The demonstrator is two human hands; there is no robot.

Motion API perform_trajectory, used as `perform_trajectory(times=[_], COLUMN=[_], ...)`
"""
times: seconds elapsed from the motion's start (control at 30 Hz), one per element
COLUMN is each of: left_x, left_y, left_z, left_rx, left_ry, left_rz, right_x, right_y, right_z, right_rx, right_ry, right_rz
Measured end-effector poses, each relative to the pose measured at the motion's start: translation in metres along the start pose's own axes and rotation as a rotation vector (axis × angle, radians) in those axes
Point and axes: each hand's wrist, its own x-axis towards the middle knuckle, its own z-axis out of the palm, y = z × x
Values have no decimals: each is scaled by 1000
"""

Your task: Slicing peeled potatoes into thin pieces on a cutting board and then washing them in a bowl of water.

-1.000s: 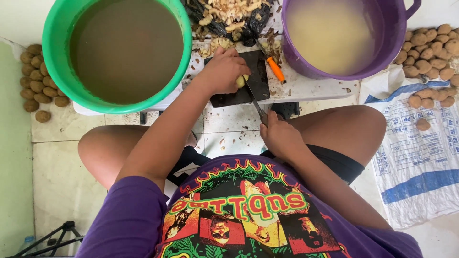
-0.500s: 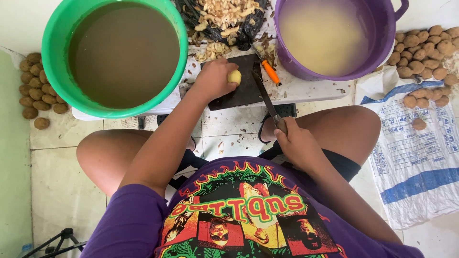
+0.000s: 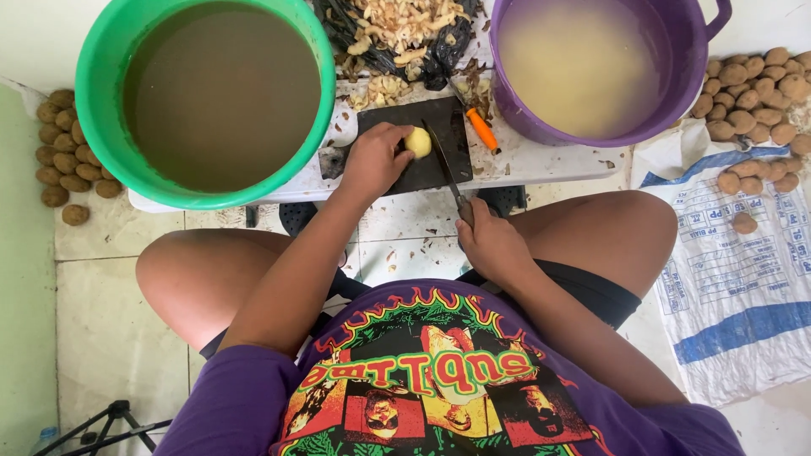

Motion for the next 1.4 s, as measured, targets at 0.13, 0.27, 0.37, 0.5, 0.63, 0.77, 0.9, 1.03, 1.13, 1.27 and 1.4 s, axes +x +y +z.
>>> perform_trajectory(times=[0.13,0.27,0.37,0.5,0.63,0.77,0.9,1.03,1.13,1.27,1.4], left_x=[-4,-6,-7,-8,-8,-8,-8,-8,-9,-8,-9], left_y=[0,-2,-6,-8,-7,-4,-3,-3,-2,-2,-3], left_z=[3,6,10,14,12,10,10,10,8,8,9], left_rx=[-12,-33,-19,1,-11,-21,-28,-31,-31,-12,-7], left_ry=[31,70,89,122,127,127,126,127,125,129,128], left_rz=[11,23,41,67,66,54,44,48,64,60,61], right_x=[3,2,3,4,1,0,2,0,-1,1,-2], right_y=[4,1,3,3,0,-2,1,-2,-5,-3,-5], right_z=[3,-1,-2,-3,-4,-6,-4,-7,-8,-7,-8], right_rx=[-34,-4,-6,-26,0,-11,-36,-33,-39,-46,-45], right_ry=[-2,6,6,6,2,-1,-4,-10,-17,-15,-3], right_rz=[2,-5,-7,-8,-2,11,16,16,9,2,2])
